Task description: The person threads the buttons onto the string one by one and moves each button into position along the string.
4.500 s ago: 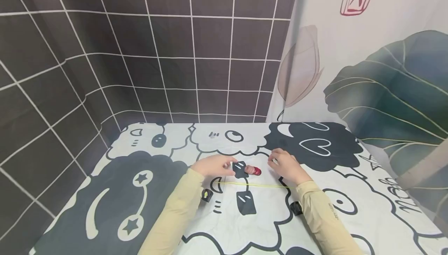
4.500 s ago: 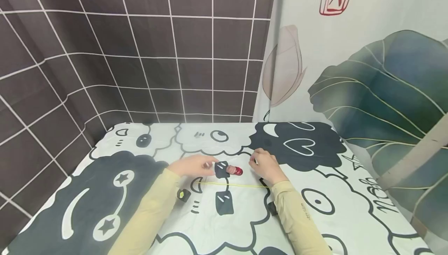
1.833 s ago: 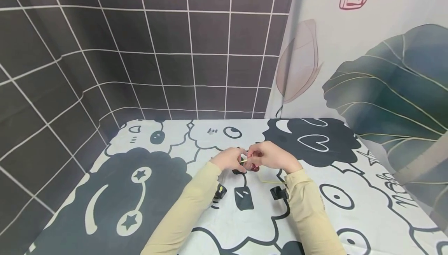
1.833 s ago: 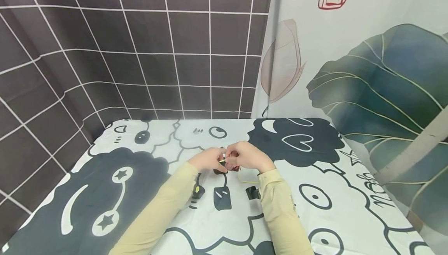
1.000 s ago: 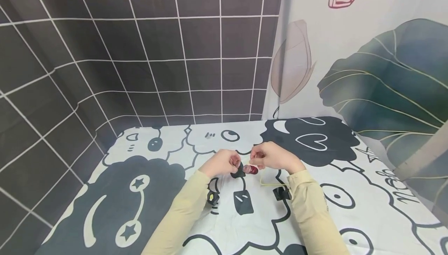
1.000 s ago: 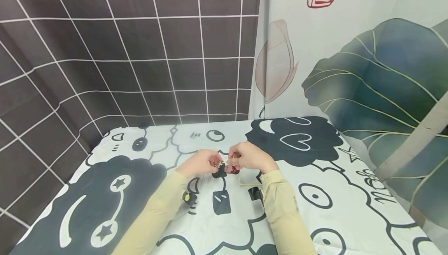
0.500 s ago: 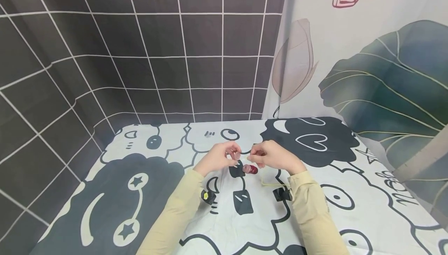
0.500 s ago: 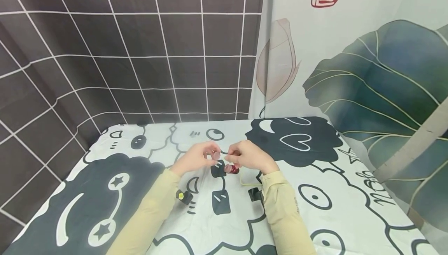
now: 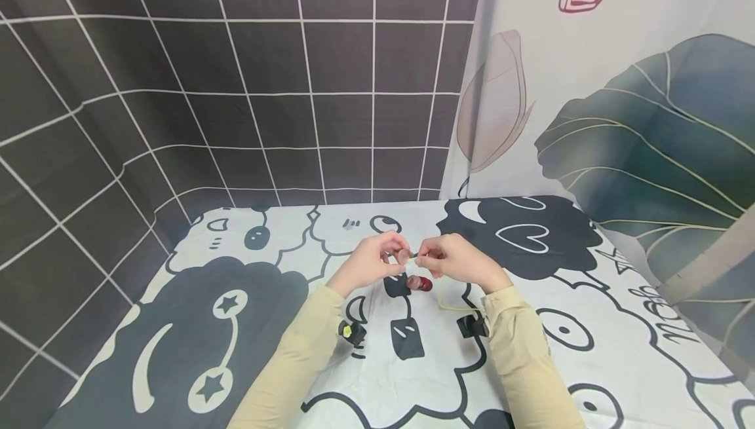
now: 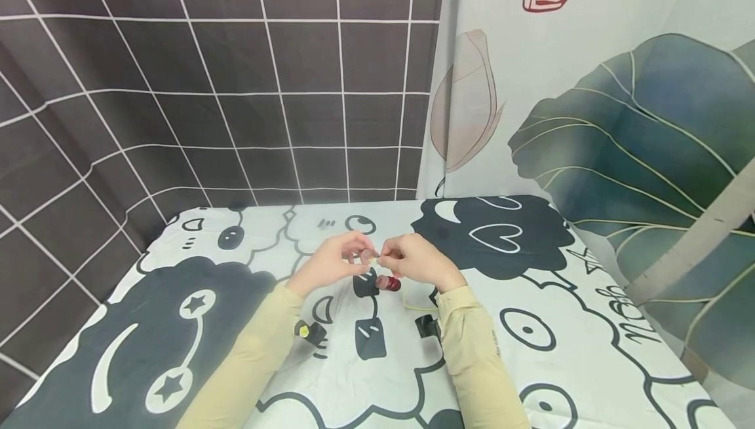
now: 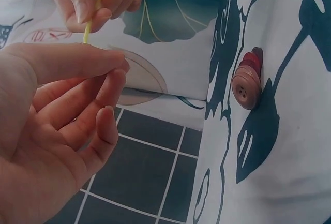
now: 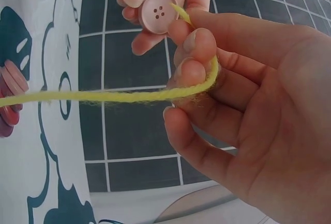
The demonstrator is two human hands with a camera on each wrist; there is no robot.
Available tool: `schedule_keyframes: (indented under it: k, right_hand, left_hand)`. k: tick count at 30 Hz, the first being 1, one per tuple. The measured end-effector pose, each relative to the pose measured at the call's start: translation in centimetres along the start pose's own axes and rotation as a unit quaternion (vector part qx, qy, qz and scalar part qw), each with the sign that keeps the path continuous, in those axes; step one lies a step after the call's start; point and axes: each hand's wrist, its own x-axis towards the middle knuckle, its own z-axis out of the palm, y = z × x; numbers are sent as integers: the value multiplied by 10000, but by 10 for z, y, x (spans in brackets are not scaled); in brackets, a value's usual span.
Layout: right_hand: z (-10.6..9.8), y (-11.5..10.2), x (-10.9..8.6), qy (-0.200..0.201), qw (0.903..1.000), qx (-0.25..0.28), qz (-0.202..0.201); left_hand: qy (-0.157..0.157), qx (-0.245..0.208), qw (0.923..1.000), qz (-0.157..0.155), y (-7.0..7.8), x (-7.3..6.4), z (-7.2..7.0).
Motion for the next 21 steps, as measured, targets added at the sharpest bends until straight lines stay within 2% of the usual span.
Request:
schedule_keyframes:
  k: [21]
  right_hand:
    - [0, -4, 1, 67, 9996, -72, 252]
  left_hand:
    - [-115, -48, 9999, 59, 3, 0, -1]
